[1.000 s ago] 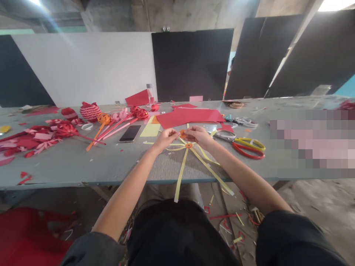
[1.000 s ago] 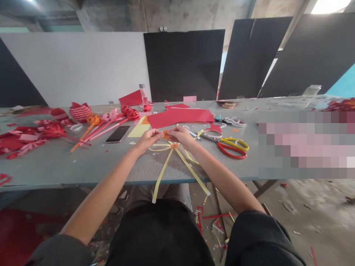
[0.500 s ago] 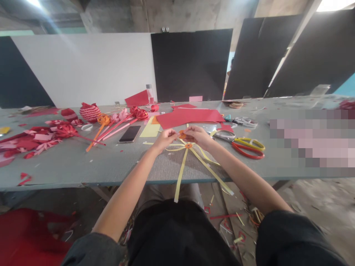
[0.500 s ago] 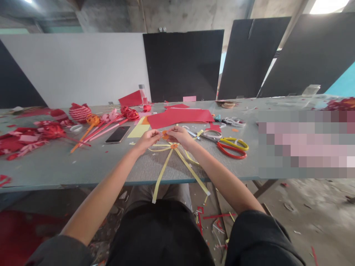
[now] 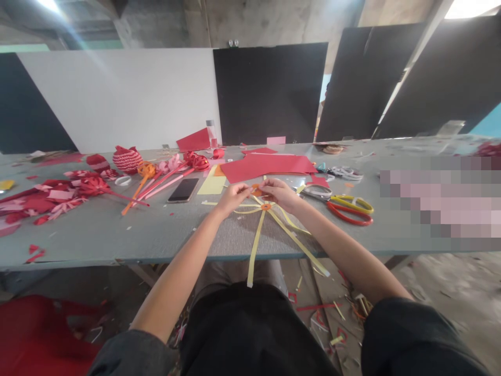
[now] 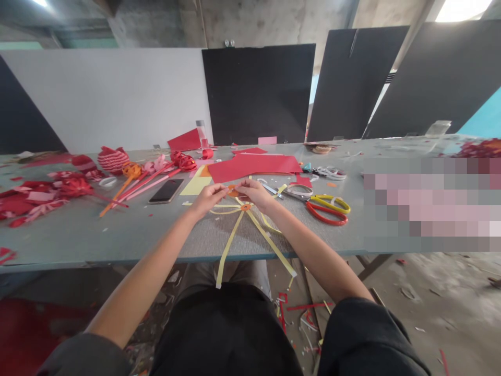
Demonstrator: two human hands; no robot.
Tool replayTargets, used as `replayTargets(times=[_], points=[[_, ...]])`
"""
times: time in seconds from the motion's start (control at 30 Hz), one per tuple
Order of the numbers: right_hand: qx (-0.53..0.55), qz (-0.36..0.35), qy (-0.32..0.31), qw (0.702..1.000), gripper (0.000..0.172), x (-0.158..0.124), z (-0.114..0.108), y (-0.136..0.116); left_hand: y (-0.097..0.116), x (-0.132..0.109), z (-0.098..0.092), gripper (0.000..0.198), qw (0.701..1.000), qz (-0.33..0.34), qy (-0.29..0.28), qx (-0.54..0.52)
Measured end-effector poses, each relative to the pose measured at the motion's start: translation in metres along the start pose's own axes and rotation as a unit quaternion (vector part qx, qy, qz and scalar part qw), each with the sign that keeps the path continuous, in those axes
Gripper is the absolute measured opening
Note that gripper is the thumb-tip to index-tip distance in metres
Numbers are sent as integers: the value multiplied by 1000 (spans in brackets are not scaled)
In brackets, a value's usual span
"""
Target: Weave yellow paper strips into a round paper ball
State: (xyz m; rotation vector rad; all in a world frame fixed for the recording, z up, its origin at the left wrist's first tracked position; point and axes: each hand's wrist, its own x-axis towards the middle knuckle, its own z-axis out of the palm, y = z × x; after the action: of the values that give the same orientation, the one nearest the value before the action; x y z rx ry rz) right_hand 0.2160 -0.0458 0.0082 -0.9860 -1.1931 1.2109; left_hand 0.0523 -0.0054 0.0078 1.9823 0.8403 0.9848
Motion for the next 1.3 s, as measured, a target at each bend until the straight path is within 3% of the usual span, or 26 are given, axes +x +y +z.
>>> replayTargets(times=[0.13,0.4,0.6,0.73,0.8,0.87,0.9,0.97,1.03,1.1,1.17,1.23,1.3], points=[[9,0,-9,1000,17,0,1,0,-3,1,0,25,1000,25,15,11],[-15,-7,1,1000,17,-1,-1,-2,3,0,0,46,999,-27,24,-41],[-92,-20,-4,996,12,1,1,2,1,-1,0,31,1000,5,-21,-12],[-145,-117,27,982,18,-1,1,-1,-6,2,-3,31,1000,15,25,-4],[-161,-176,-10,971,21,-8,2,-10,-8,4,-5,32,998,19,60,-2],[-196,-195,-119,953,18,-20,6,-21,-9,4,-6,32,997,16,79,-4],[-232,-204,-185,933,16,-28,11,-26,-9,4,-6,31,997,14,82,-5],[-320,-235,-322,860,12,-48,24,-31,-10,4,-5,30,997,8,74,-11],[-408,-271,-442,751,11,-69,39,-27,-11,3,-3,29,998,-1,55,-22],[-518,-311,-489,628,12,-88,53,-17,-11,3,-2,29,999,-12,34,-37],[-613,-348,-448,549,8,-100,62,-7,-12,3,-1,30,998,-24,23,-47],[-644,-372,-432,510,6,-105,66,-1,-12,3,-1,30,998,-40,20,-50],[-625,-375,-451,516,11,-102,64,-2,-12,3,-2,27,997,-50,20,-47]])
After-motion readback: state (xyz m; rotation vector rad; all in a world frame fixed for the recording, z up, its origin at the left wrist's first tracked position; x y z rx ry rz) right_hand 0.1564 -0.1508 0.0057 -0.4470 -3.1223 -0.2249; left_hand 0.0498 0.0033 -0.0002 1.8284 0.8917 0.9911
